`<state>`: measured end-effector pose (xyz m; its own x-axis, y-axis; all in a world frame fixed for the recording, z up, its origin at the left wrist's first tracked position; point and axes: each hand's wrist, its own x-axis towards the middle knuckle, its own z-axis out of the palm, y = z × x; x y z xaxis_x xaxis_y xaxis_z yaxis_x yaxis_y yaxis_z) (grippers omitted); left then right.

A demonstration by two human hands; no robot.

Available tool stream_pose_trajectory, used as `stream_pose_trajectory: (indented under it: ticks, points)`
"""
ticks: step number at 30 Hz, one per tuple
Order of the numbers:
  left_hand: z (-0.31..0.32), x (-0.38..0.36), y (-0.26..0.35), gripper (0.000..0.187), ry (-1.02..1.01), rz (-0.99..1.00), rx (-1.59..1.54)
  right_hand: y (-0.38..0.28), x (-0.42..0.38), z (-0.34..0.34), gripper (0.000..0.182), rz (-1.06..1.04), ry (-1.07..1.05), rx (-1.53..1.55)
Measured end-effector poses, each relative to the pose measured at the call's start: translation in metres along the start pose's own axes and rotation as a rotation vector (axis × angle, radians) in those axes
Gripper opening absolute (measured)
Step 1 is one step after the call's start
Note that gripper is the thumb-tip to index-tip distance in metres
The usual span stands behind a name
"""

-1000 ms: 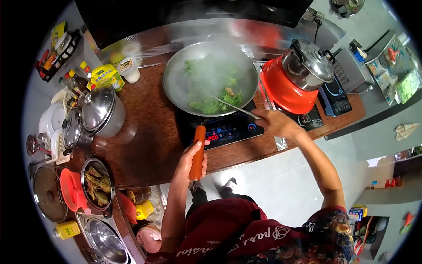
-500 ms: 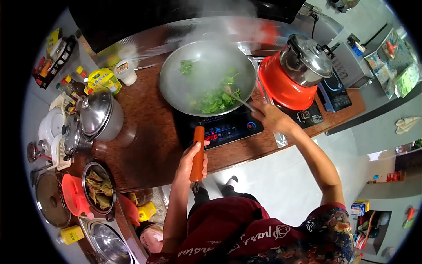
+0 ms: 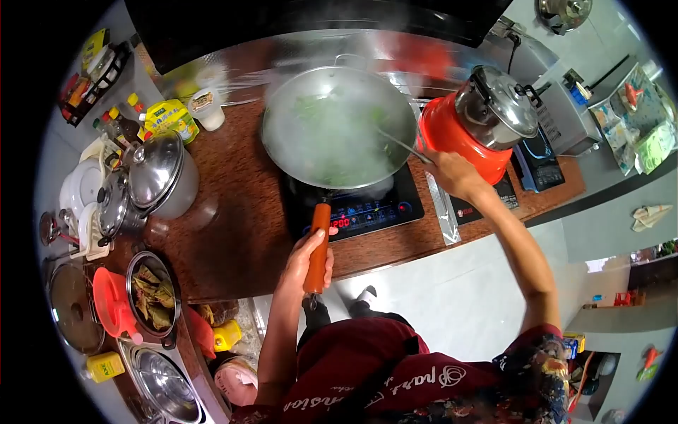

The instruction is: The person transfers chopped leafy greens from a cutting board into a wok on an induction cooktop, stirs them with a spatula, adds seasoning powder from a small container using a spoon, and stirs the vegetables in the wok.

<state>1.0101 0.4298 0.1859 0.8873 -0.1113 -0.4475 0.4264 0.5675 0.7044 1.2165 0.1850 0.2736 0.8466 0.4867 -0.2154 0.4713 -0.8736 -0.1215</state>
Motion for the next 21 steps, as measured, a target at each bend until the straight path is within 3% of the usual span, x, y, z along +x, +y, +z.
stream_pose_trajectory:
  ticks: [5, 7, 9, 13, 16, 21]
  points:
    - [0.003, 0.001, 0.002, 0.055, 0.017, -0.005, 0.000, -0.019, 0.048, 0.065, 0.034, -0.094, 0.234, -0.048]
    - [0.004, 0.002, 0.002, 0.055, 0.013, -0.007, 0.003, -0.027, 0.036, 0.070, 0.034, -0.118, 0.153, -0.023]
    - [0.002, 0.003, -0.001, 0.056, 0.000, 0.007, -0.003, -0.044, -0.004, 0.028, 0.036, -0.138, -0.028, 0.082]
    - [-0.004, 0.004, -0.001, 0.052, -0.041, 0.000, -0.030, -0.002, -0.041, -0.002, 0.035, -0.198, -0.135, 0.103]
    - [-0.002, 0.002, 0.001, 0.050, -0.028, -0.005, -0.021, 0.019, -0.043, -0.019, 0.029, -0.169, 0.009, -0.048]
    - [0.000, 0.001, 0.002, 0.053, 0.012, -0.016, -0.010, 0.009, 0.005, 0.008, 0.036, -0.052, 0.158, 0.087]
